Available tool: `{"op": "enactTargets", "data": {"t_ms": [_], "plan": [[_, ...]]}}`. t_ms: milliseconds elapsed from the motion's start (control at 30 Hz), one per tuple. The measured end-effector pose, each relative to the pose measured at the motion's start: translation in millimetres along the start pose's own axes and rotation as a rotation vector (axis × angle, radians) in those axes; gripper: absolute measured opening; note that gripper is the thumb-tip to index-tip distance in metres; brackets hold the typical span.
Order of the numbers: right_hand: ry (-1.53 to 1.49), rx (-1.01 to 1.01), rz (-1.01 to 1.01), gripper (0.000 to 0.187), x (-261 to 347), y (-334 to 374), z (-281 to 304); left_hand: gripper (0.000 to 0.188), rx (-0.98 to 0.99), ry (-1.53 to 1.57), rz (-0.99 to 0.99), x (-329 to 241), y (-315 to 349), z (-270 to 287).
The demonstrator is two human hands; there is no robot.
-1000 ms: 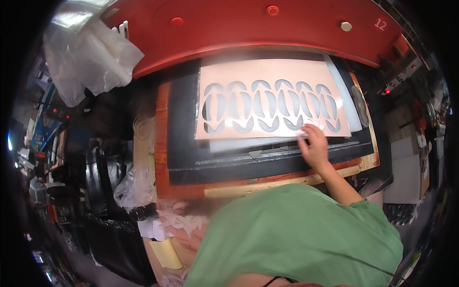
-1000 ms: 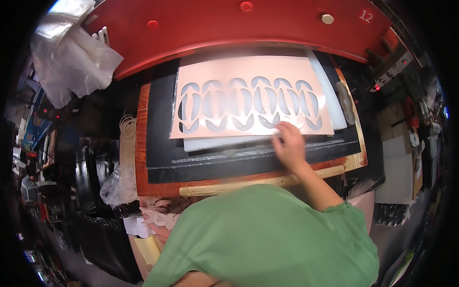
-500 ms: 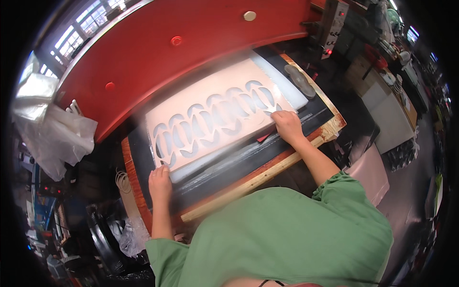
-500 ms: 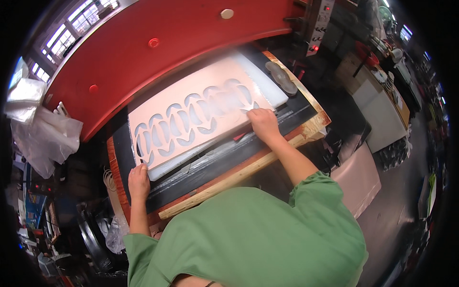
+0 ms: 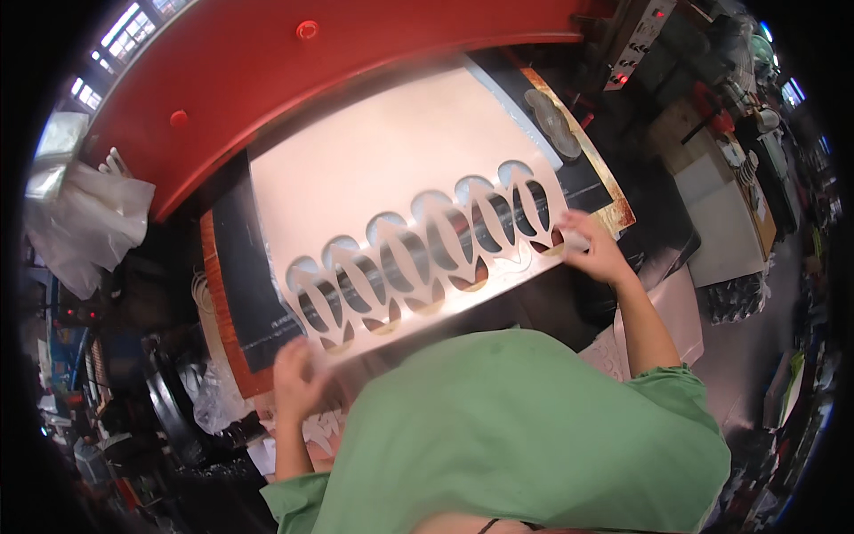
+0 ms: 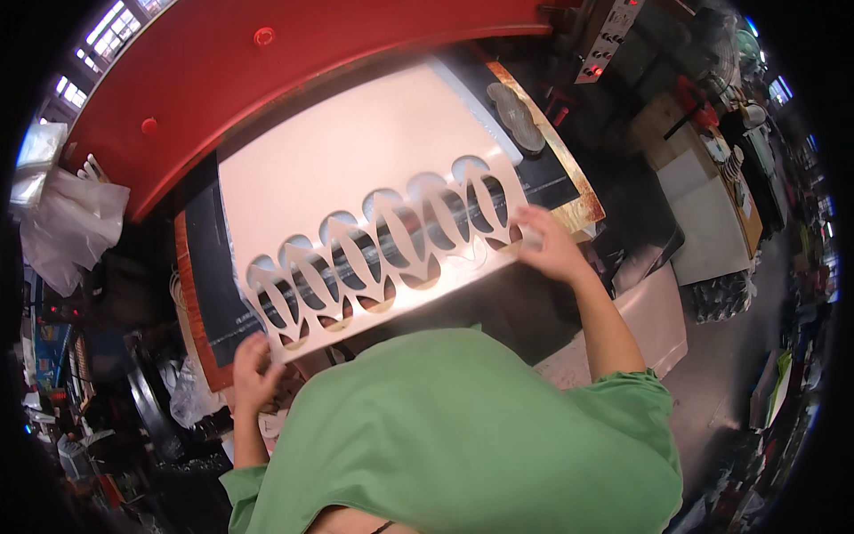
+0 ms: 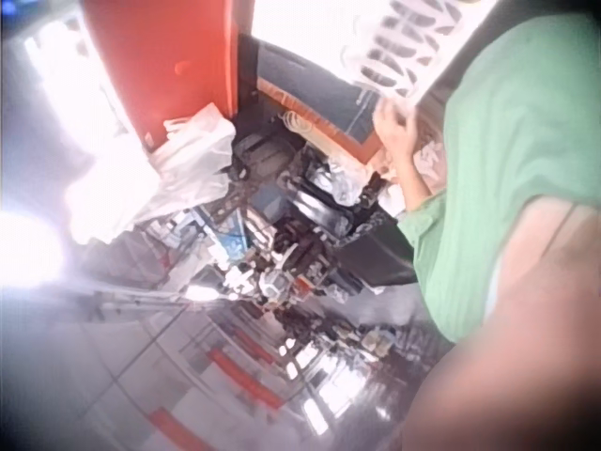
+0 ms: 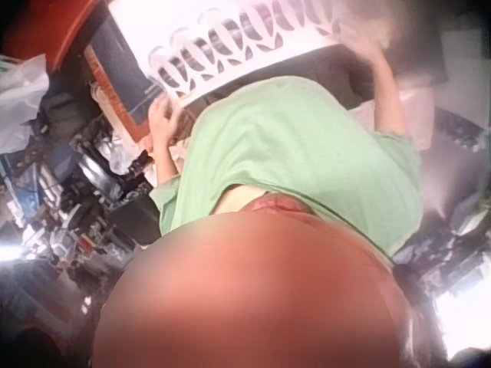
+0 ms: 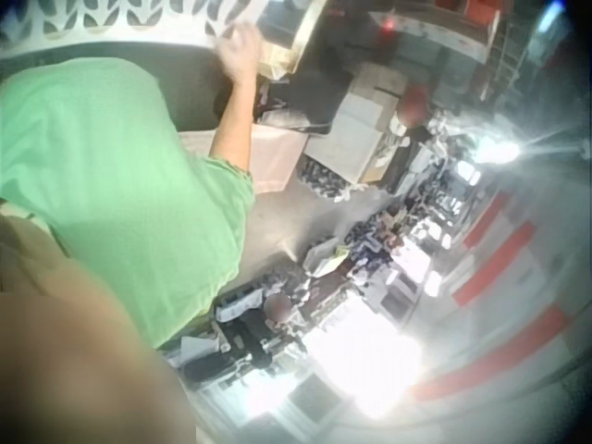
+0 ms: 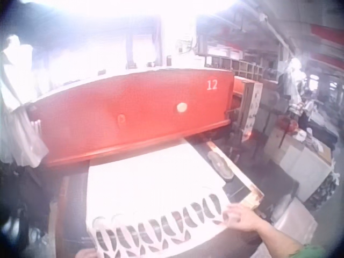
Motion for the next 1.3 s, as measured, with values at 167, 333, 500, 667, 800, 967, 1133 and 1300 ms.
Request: {"op": "enactTargets", "data": {"t_ms": [167, 333, 500, 667, 800, 967, 1133, 1300], "plan": [[0.085, -0.257, -0.408, 0.056, -64.4, -60.1, -24.6, 0.046, -0.500, 0.527, 0.693, 90.9, -26.4, -39.2], [0.097, -0.171, -0.624, 0.060, -71.9, -97.1, -39.4, 0.029, -0.566, 0.571, 0.764, 93.9, -54.2, -57.6], [0.149, -0.218, -0.465, 0.055, -52.8, -87.8, 4.4, 0.022, -0.610, 0.236, 0.660, 65.9, -39.5, -38.9], [0.170, -0.100, -0.531, 0.062, -56.2, -64.4, -23.4, 0.030, -0.418, 0.461, 0.928, 69.2, -21.1, -66.8], [0.111, -0.199, -0.520, 0.053, -65.8, -76.0, -37.6, 0.037, -0.520, 0.152, 0.727, 72.1, -45.7, -49.7], [0.094, -0.271, -0.547, 0.045, -69.4, -73.2, -39.6, 0.040, -0.650, -0.006, 0.676, 74.9, -54.7, -57.6], [0.127, -0.246, -0.572, 0.057, -89.9, -79.5, -22.2, 0.040, -0.680, 0.078, 0.751, 88.0, -38.1, -71.4], [0.442, -0.370, -0.477, 0.074, -136.2, -165.9, 22.7, 0.043, -0.710, 0.158, 0.728, 92.6, -40.6, -72.5]]}}
Point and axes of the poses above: each hand's wrist, its own y-axis away from the middle knuckle, its own z-axis out of the back of the hand, x = y × z, the point moved 6 cm from there along -y, towards the middle knuckle, and after that the axes turned 5 degrees about y, right-handed, at the moved point
